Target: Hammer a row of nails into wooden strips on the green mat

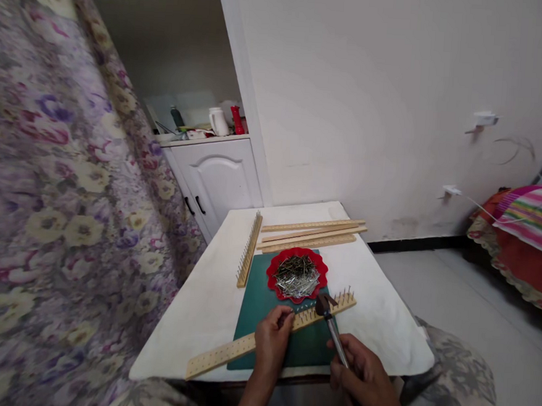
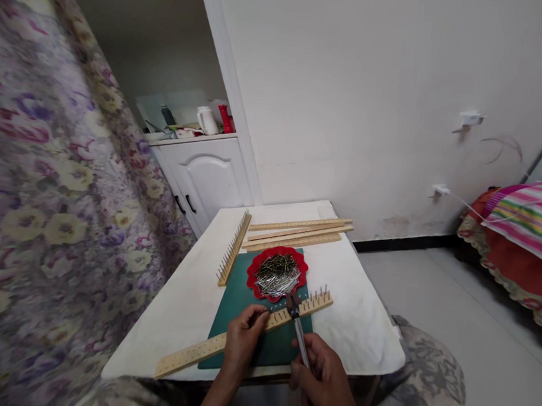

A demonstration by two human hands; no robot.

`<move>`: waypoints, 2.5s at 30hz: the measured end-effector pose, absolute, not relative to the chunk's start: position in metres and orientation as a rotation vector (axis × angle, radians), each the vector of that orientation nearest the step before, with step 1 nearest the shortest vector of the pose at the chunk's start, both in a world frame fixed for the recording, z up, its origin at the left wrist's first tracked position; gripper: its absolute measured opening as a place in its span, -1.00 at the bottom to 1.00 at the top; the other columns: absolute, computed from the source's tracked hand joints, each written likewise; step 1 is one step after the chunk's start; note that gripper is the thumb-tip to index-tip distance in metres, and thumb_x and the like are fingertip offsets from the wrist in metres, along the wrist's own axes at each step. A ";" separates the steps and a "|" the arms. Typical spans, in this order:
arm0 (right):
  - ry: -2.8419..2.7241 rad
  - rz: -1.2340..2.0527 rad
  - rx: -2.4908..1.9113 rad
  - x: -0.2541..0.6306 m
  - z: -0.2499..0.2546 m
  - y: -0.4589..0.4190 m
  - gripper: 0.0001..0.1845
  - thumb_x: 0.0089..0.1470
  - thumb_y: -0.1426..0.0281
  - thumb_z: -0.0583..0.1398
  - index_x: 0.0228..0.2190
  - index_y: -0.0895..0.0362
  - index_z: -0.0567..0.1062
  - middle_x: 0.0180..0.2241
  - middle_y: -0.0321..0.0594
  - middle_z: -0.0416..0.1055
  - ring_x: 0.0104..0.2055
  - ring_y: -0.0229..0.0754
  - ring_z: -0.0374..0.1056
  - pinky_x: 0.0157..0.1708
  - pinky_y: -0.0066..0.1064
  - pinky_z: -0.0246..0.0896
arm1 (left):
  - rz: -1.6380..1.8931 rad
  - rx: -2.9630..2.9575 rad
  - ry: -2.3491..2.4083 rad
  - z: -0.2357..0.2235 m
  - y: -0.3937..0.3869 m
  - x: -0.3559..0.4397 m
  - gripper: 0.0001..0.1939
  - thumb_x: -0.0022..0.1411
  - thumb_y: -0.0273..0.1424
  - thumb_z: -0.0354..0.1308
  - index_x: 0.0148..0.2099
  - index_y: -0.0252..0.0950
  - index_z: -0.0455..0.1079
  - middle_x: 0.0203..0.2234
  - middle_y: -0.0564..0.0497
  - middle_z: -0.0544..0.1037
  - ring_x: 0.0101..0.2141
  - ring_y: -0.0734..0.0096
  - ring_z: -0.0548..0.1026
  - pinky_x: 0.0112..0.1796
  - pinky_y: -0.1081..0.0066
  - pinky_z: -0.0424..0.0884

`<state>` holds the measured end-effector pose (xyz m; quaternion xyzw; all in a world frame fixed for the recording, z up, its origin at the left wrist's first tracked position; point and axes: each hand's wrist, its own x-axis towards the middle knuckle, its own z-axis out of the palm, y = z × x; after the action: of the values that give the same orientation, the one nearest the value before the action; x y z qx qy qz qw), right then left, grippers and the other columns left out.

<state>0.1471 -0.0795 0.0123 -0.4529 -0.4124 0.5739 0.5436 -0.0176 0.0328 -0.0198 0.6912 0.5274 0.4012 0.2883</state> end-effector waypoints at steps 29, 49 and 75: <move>-1.183 1.345 -1.071 0.119 0.022 -0.057 -0.83 -0.09 0.46 0.15 -0.34 0.13 0.36 -0.64 -0.43 0.36 -0.60 -0.24 0.30 -0.56 -0.46 0.13 | 1.043 1.865 1.443 -0.024 0.033 -0.017 -0.83 0.14 -0.37 0.05 -0.38 -0.29 0.44 -0.51 0.08 0.49 -0.48 0.44 0.41 -0.47 0.53 0.20; -0.937 1.295 -1.058 0.157 -0.018 -0.072 -0.62 -0.09 0.09 0.25 -0.34 0.10 0.35 -0.62 -0.41 0.35 -0.74 -0.39 0.10 -0.75 -0.57 -0.10 | 0.423 2.409 1.696 0.022 0.102 0.002 -0.93 0.15 -0.42 0.12 -0.33 -0.26 0.43 -0.33 -0.02 0.52 -0.29 0.34 0.46 -0.34 0.46 0.21; -0.819 1.157 -1.165 0.149 0.000 -0.071 -0.56 -0.09 0.09 0.26 -0.24 0.10 0.37 -0.59 -0.44 0.27 -0.73 -0.37 0.09 -0.82 -0.58 -0.06 | 0.653 2.352 1.078 0.031 -0.025 -0.014 -0.86 0.24 -0.43 0.00 -0.36 -0.21 0.34 -0.38 0.00 0.44 -0.39 0.40 0.43 -0.40 0.49 0.27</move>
<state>0.1486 -0.0709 0.0004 -0.5041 -0.3543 0.5007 0.6080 -0.0144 -0.0250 0.0314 0.8570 0.3926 0.2378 0.2344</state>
